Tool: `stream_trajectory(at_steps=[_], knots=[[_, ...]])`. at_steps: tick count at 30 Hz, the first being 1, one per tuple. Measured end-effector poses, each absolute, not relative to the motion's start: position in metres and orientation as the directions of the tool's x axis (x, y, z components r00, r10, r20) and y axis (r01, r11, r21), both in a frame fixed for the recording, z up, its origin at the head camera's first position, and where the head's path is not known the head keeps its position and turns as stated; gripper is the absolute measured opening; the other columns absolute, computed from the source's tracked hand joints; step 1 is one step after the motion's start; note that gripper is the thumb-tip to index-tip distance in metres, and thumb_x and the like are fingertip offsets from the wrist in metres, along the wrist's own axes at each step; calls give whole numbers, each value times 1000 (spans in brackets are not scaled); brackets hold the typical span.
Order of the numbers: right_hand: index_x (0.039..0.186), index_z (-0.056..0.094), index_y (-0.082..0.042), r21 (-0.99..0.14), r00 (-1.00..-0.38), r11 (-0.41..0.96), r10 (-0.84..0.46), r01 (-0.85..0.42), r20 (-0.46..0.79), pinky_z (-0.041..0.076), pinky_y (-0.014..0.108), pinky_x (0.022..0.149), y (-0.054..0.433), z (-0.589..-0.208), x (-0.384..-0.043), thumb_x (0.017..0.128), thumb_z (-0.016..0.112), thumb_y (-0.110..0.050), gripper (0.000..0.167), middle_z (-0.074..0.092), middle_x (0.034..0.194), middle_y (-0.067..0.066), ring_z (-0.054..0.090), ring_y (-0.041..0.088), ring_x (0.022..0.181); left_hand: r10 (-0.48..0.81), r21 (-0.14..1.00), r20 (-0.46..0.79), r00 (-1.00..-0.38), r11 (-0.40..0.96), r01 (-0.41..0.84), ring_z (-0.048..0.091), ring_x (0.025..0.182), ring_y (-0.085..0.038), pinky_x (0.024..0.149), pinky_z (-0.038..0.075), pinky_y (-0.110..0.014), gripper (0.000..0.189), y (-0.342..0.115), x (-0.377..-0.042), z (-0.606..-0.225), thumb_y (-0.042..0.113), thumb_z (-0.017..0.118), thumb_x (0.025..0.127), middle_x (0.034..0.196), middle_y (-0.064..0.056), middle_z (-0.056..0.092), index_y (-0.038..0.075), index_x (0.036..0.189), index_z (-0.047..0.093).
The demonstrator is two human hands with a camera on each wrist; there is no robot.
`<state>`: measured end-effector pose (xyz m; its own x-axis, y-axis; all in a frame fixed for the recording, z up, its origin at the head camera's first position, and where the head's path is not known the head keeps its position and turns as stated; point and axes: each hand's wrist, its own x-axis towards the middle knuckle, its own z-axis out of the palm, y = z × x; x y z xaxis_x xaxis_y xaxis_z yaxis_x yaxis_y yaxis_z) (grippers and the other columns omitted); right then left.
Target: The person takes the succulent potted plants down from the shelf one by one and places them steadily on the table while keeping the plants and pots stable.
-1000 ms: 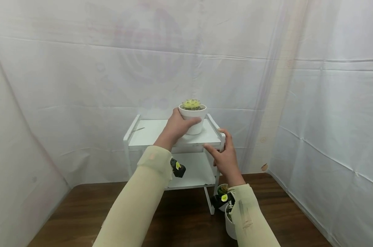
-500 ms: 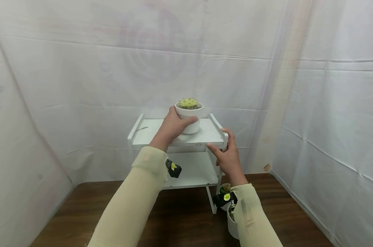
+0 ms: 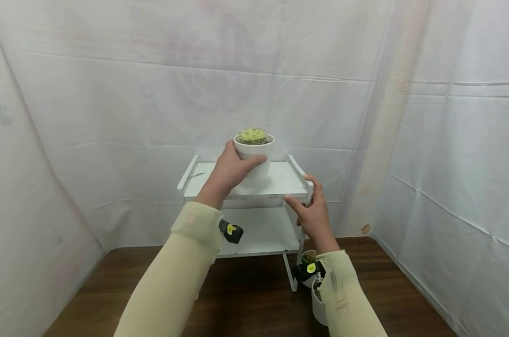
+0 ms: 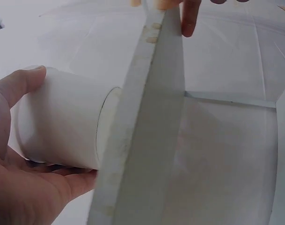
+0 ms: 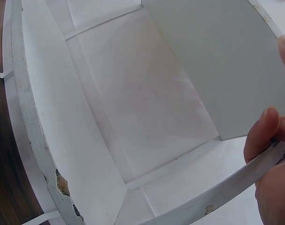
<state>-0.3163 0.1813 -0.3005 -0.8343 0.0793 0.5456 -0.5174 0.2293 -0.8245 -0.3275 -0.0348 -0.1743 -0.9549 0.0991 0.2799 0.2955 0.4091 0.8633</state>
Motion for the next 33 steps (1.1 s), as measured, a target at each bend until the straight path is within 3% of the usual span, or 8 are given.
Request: stream_trajectory(at_steps=[12, 22, 29, 33], knots=[[147, 27, -27, -834, -845, 217, 68, -507, 531, 42, 29, 42, 180, -294, -312, 90, 71, -25, 72, 57, 106, 17, 40, 13, 41, 154, 870, 290, -945, 370, 327, 48, 127, -23, 105, 43, -46, 100, -47, -312, -167, 51, 75, 79, 145, -5, 42, 16, 153, 17], [145, 27, -37, -840, -851, 229, 81, -491, 519, 44, 32, 43, 183, -302, -321, 89, 71, -31, 71, 55, 94, 14, 38, 13, 40, 174, 867, 296, -939, 364, 341, 49, 125, -20, 105, 43, -44, 94, -57, -305, -169, 51, 76, 78, 140, -2, 46, 17, 149, 24], [145, 28, -35, -833, -844, 231, 79, -502, 530, 43, 30, 43, 184, -301, -321, 89, 72, -31, 72, 55, 106, 16, 39, 13, 41, 173, 855, 305, -936, 384, 349, 48, 127, -22, 106, 42, -46, 95, -67, -298, -171, 51, 76, 79, 142, -4, 44, 15, 149, 23], [145, 29, -36, -834, -844, 237, 86, -498, 529, 42, 30, 43, 185, -301, -321, 88, 72, -31, 71, 56, 102, 17, 39, 13, 42, 182, 850, 317, -931, 381, 364, 48, 127, -24, 106, 42, -46, 94, -73, -295, -172, 49, 76, 80, 143, -7, 44, 13, 149, 23]])
